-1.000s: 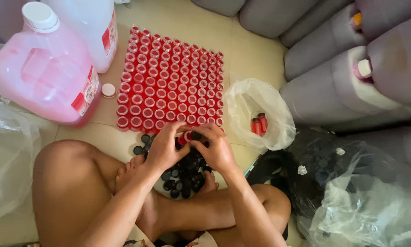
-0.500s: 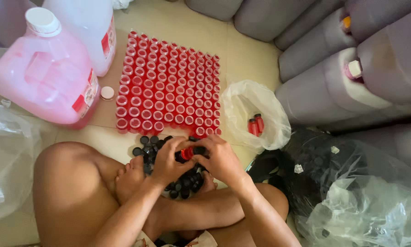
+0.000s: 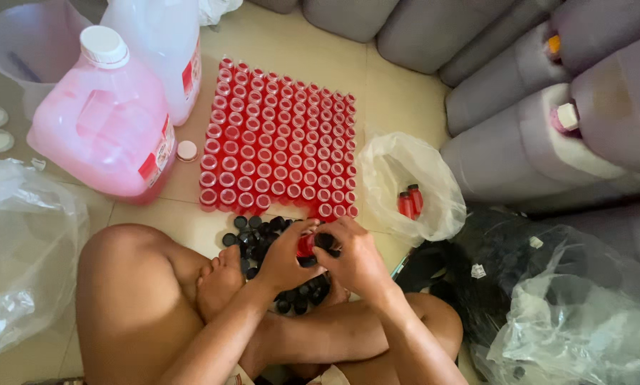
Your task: The person sits on the floor and repeatedly picks up small red bottles and black caps. They screw the caps onto the bottles and place the finished items into a white plastic bag.
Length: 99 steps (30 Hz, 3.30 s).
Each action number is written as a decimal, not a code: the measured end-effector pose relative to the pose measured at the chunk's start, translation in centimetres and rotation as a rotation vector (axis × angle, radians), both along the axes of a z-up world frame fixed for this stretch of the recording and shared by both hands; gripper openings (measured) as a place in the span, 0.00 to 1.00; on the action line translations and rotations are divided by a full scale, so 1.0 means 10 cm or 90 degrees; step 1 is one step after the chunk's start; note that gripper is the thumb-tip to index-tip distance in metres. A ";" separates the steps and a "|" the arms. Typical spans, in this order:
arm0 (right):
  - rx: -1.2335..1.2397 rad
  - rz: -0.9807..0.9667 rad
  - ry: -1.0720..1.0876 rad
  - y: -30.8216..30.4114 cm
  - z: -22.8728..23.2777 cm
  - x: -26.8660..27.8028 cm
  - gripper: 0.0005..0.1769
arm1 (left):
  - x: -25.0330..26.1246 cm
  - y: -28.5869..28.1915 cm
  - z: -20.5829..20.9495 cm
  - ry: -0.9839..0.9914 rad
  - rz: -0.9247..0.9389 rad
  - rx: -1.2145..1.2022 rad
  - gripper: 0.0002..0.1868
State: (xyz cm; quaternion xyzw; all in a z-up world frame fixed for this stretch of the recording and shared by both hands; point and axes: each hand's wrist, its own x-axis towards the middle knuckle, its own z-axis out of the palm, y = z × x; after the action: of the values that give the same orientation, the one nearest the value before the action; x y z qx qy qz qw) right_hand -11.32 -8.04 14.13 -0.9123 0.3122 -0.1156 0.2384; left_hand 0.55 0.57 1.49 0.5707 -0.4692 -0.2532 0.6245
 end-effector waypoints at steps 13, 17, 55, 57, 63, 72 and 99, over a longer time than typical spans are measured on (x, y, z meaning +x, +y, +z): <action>0.054 0.239 -0.031 0.02 0.27 -0.08 0.15 | -0.04 0.01 -0.13 0.198 -0.187 0.023 0.06; 0.036 0.283 -0.019 -0.03 0.28 -0.12 0.13 | -0.08 0.00 -0.26 0.246 -0.270 0.066 0.02; -0.030 -0.052 0.068 0.00 -0.15 -0.15 0.18 | -0.01 -0.04 -0.09 0.176 -0.189 0.167 0.23; -0.062 -0.049 0.056 0.05 -0.16 -0.13 0.18 | -0.03 -0.05 -0.12 0.205 -0.188 0.189 0.17; -0.183 0.173 0.003 -0.11 -0.04 -0.12 0.23 | -0.01 -0.01 -0.17 0.292 -0.373 0.218 0.12; -0.310 0.521 -0.141 -0.28 0.05 0.11 0.26 | 0.04 0.02 -0.05 0.412 -0.635 0.284 0.08; -0.346 0.121 -0.010 -0.01 -0.80 0.04 0.20 | -0.06 0.07 -0.32 0.153 -0.176 0.167 0.12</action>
State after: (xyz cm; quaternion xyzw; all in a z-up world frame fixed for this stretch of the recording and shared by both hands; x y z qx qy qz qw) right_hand -10.96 -8.17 6.18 -0.9671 0.1809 -0.1790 -0.0024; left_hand -0.06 1.25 -1.75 0.5431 -0.4284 -0.4611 0.5557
